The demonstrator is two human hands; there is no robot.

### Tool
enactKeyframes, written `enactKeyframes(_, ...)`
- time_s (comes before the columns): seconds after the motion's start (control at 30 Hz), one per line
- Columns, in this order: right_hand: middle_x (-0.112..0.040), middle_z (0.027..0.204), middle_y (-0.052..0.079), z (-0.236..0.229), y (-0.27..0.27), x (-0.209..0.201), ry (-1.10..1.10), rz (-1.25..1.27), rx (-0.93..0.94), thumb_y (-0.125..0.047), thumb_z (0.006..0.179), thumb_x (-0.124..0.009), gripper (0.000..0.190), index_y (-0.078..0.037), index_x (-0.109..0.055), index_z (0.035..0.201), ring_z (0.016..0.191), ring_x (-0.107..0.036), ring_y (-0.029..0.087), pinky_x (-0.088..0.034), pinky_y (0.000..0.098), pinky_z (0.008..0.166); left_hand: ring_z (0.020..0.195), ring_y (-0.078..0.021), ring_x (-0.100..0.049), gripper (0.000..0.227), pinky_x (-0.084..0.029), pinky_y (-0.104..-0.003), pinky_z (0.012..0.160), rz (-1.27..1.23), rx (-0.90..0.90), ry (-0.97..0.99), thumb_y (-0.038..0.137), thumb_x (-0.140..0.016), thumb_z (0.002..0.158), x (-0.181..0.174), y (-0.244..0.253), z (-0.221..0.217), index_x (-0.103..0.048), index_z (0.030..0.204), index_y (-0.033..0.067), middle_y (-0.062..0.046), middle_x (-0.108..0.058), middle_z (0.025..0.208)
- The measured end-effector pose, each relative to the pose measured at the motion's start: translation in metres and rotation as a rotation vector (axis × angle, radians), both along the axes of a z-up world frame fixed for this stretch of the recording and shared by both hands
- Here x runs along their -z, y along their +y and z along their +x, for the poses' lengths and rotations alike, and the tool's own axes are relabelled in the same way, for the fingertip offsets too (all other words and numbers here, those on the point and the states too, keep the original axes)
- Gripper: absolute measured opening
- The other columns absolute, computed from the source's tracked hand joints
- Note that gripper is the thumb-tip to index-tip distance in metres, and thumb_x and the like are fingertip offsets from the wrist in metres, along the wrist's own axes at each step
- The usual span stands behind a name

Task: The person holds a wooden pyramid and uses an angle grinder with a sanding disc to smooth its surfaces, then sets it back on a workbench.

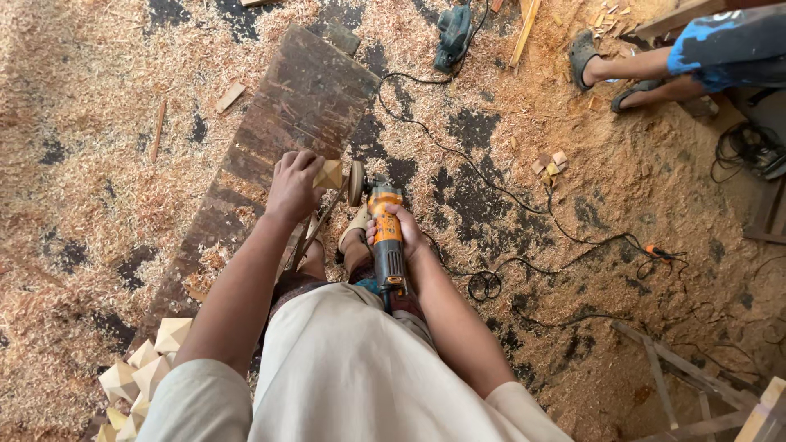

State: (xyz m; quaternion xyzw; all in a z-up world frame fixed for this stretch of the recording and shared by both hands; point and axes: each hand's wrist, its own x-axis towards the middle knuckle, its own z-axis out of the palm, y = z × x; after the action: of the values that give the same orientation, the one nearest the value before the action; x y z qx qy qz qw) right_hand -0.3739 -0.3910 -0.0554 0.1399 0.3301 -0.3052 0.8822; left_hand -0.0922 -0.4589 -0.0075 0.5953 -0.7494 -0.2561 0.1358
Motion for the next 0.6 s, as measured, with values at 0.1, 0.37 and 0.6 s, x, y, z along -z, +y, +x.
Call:
enactKeyframes(0.1,-0.059,0.097,0.016,0.011,-0.003,0.004,-0.018,0.03,0.018,-0.029,0.089,-0.071,0.059,0.001,-0.041,0.13,0.081,-0.065,0.026,-0.062,0.0436,0.075,0.13,-0.0306,-0.047,0.064,-0.036,-0.044,0.116,-0.008,-0.01,0.015,0.016,-0.085,0.075,-0.007,-0.001,0.002,-0.067,0.135,0.007,-0.007,-0.058,0.136)
enactKeyframes(0.37,-0.059,0.097,0.018,0.015,-0.003,0.023,0.003,0.08,-0.001,-0.029,0.09,-0.068,0.052,0.004,-0.043,0.121,0.081,-0.065,0.028,-0.061,0.0446,0.074,0.13,-0.0286,-0.048,0.063,-0.037,-0.043,0.115,0.015,0.012,0.017,0.017,-0.085,0.074,-0.016,-0.005,0.005,-0.068,0.134,0.0084,-0.005,-0.059,0.135)
enactKeyframes(0.6,-0.059,0.098,0.017,0.016,0.006,0.022,-0.001,0.087,-0.008,-0.027,0.091,-0.069,0.053,0.004,-0.042,0.125,0.082,-0.065,0.027,-0.062,0.0429,0.075,0.128,-0.0281,-0.047,0.062,-0.035,-0.042,0.119,0.121,0.046,-0.052,0.021,-0.084,0.079,-0.01,-0.009,0.004,-0.066,0.138,0.0097,-0.006,-0.058,0.14)
